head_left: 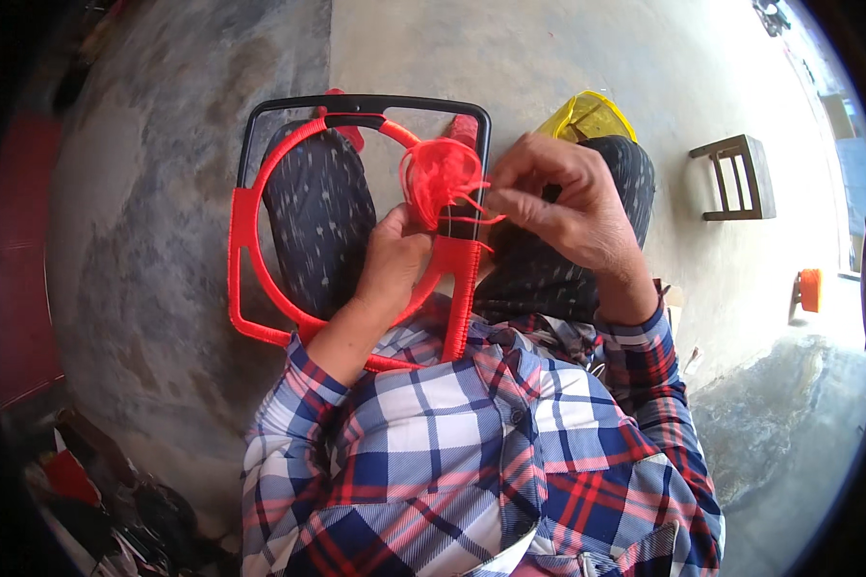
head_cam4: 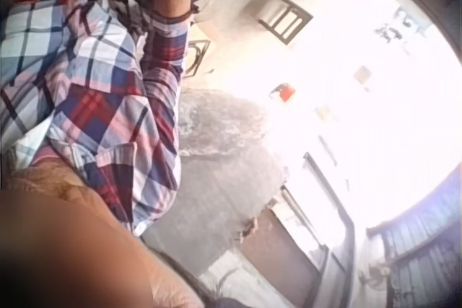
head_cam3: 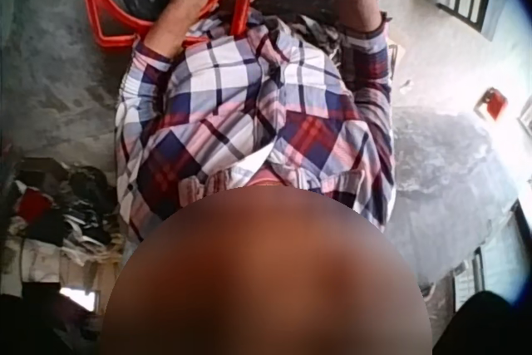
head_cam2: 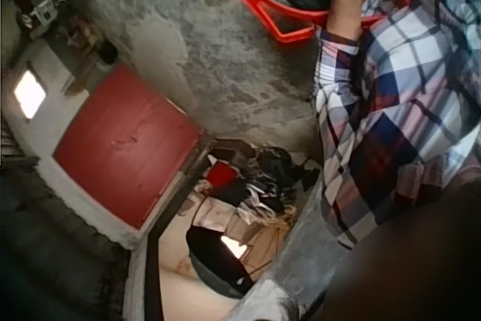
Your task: The recorder wraps a red plastic rope around a black chair frame as part of furniture assembly.
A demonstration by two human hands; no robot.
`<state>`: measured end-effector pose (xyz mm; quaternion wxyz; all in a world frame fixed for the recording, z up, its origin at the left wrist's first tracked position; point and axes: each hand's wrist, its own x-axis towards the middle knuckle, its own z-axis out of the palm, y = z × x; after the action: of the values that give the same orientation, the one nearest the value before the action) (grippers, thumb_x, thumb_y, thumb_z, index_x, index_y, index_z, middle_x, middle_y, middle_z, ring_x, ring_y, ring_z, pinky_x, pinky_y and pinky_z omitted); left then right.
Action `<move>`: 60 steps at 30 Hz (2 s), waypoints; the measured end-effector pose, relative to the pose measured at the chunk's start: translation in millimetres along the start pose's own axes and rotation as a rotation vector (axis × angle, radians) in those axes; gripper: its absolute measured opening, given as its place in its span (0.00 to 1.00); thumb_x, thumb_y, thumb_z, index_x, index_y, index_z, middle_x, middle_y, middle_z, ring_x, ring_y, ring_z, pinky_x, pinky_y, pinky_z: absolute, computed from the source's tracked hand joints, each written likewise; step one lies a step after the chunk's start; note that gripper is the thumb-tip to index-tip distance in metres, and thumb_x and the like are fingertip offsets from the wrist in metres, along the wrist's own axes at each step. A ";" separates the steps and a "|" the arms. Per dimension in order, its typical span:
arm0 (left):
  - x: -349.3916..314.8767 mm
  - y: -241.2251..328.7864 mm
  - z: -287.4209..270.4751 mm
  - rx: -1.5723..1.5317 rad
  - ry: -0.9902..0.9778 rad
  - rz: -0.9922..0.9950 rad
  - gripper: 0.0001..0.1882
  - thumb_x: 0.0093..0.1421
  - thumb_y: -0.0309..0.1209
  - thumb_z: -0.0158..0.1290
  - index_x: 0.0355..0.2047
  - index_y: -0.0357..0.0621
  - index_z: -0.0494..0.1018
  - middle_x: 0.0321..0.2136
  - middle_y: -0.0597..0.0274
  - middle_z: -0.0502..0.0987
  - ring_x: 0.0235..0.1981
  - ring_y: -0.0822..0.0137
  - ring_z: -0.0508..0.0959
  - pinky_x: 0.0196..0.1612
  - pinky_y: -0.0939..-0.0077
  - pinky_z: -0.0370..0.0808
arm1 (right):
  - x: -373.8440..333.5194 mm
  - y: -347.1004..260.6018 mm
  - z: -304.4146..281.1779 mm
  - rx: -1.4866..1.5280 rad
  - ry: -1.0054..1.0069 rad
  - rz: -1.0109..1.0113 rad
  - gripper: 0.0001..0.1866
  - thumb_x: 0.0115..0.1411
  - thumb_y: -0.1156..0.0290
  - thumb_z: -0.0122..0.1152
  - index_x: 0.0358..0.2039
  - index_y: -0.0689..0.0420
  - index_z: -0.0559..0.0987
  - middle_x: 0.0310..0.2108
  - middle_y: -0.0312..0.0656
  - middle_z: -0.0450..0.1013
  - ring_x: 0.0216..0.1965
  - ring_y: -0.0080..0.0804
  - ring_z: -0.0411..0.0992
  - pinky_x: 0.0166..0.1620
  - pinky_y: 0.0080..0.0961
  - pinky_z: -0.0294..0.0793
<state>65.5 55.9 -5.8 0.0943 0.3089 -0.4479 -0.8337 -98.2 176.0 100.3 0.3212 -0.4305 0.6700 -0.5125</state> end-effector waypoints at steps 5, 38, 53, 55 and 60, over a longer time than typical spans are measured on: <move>-0.9 2.6 8.6 -0.318 -0.030 -0.046 0.16 0.54 0.19 0.44 0.44 0.36 0.69 0.39 0.56 0.77 0.37 0.67 0.78 0.45 0.73 0.75 | -4.2 57.6 3.3 -0.707 -0.095 0.058 0.06 0.46 0.69 0.62 0.25 0.57 0.79 0.20 0.45 0.73 0.24 0.41 0.75 0.28 0.33 0.73; 2.9 -2.1 1.7 -0.278 -0.187 -0.093 0.11 0.56 0.21 0.48 0.41 0.37 0.68 0.36 0.58 0.76 0.38 0.69 0.77 0.48 0.75 0.73 | -50.0 66.7 -8.6 0.554 0.368 0.246 0.13 0.61 0.70 0.55 0.44 0.61 0.70 0.25 0.33 0.68 0.22 0.19 0.67 0.26 0.17 0.68; -2.9 -0.2 5.0 -0.122 -0.126 -0.065 0.09 0.59 0.20 0.50 0.40 0.37 0.69 0.34 0.59 0.77 0.36 0.71 0.77 0.43 0.79 0.73 | -62.2 40.2 -12.7 0.578 0.103 0.361 0.08 0.55 0.78 0.55 0.36 0.56 0.70 0.22 0.30 0.65 0.19 0.16 0.62 0.22 0.13 0.59; -4.2 2.8 -0.4 -0.235 -0.117 -0.108 0.08 0.60 0.23 0.50 0.40 0.38 0.69 0.34 0.60 0.77 0.37 0.71 0.77 0.44 0.78 0.73 | -71.1 42.4 -51.5 0.425 0.231 0.381 0.07 0.56 0.75 0.55 0.36 0.58 0.70 0.22 0.38 0.72 0.17 0.18 0.64 0.19 0.16 0.61; 3.5 -0.1 2.1 -0.355 -0.186 -0.136 0.14 0.63 0.36 0.48 0.42 0.39 0.70 0.36 0.62 0.75 0.37 0.71 0.74 0.44 0.75 0.72 | -158.4 75.6 -202.6 0.672 0.941 -0.092 0.06 0.65 0.69 0.50 0.33 0.56 0.69 0.17 0.30 0.59 0.16 0.15 0.55 0.20 0.14 0.58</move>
<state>61.4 55.8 -6.5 0.0491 0.2386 -0.2787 -0.9290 -226.5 410.5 80.1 0.0854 -0.0595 0.5219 -0.8466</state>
